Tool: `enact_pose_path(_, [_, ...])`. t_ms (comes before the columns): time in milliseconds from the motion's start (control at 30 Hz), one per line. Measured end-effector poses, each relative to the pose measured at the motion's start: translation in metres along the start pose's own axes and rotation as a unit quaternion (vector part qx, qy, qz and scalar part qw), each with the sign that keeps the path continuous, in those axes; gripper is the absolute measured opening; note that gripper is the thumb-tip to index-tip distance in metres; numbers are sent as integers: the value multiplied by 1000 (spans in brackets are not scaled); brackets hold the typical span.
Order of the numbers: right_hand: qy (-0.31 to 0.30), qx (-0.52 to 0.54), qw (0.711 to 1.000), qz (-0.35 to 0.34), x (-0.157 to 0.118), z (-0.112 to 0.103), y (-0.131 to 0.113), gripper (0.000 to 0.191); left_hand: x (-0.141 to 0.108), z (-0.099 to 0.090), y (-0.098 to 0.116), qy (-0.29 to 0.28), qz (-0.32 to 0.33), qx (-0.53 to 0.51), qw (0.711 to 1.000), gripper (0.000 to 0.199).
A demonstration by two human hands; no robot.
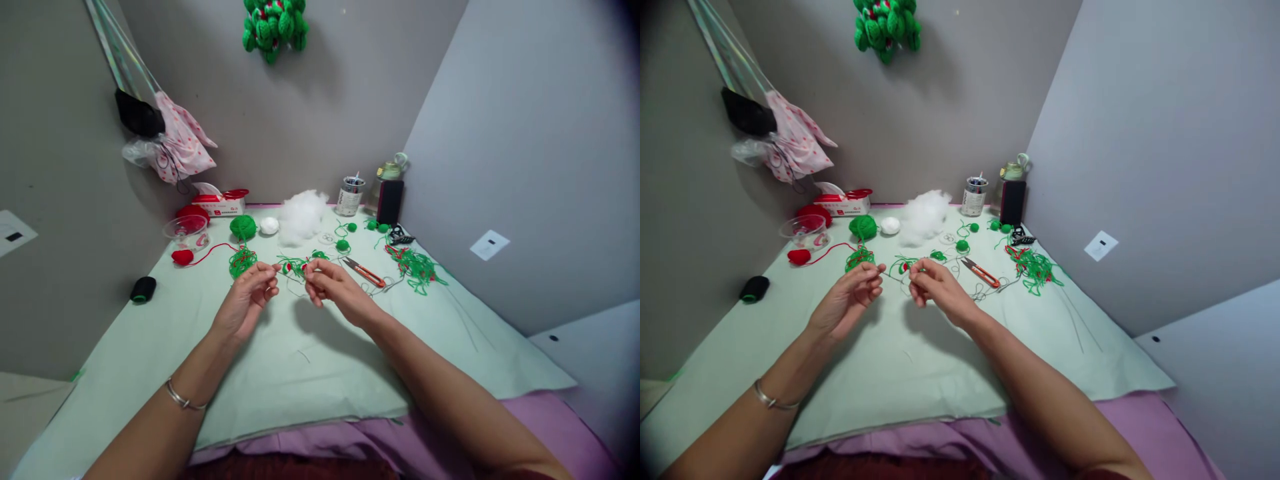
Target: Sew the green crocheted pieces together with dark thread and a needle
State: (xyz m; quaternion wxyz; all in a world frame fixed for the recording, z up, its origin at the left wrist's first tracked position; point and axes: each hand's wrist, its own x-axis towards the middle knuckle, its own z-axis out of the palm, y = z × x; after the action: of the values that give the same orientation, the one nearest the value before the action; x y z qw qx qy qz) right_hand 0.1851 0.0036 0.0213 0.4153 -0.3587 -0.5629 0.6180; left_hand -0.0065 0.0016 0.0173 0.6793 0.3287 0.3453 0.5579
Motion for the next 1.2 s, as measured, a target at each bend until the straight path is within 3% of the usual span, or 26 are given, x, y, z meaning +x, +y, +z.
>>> enact_pose_path(233, [72,-79,991,-76,-1,-10,-4,26,-2,-3,-6,-76,-9,113,991,17])
enact_pose_path(400, [110,-137,979,-104,-2,-11,-8,25,-1,0,-12,-63,46,248,966,17])
enact_pose_path(567, [149,-135,970,-134,-2,-19,-12,23,1,-3,-13,-79,23,269,960,14])
enact_pose_path(700, [131,-155,971,-128,-4,-20,-12,21,3,-6,-14,-31,74,235,969,13])
enact_pose_path(833, [90,-244,955,-141,-7,-12,-7,14,0,-1,-18,7,123,236,964,20])
enact_pose_path(1067, [71,-298,939,-157,-7,-2,3,9,-6,14,-33,-124,48,205,970,37])
enact_pose_path(1200, [82,-291,939,-166,-6,-8,0,11,-5,11,-35,-154,-1,208,966,26])
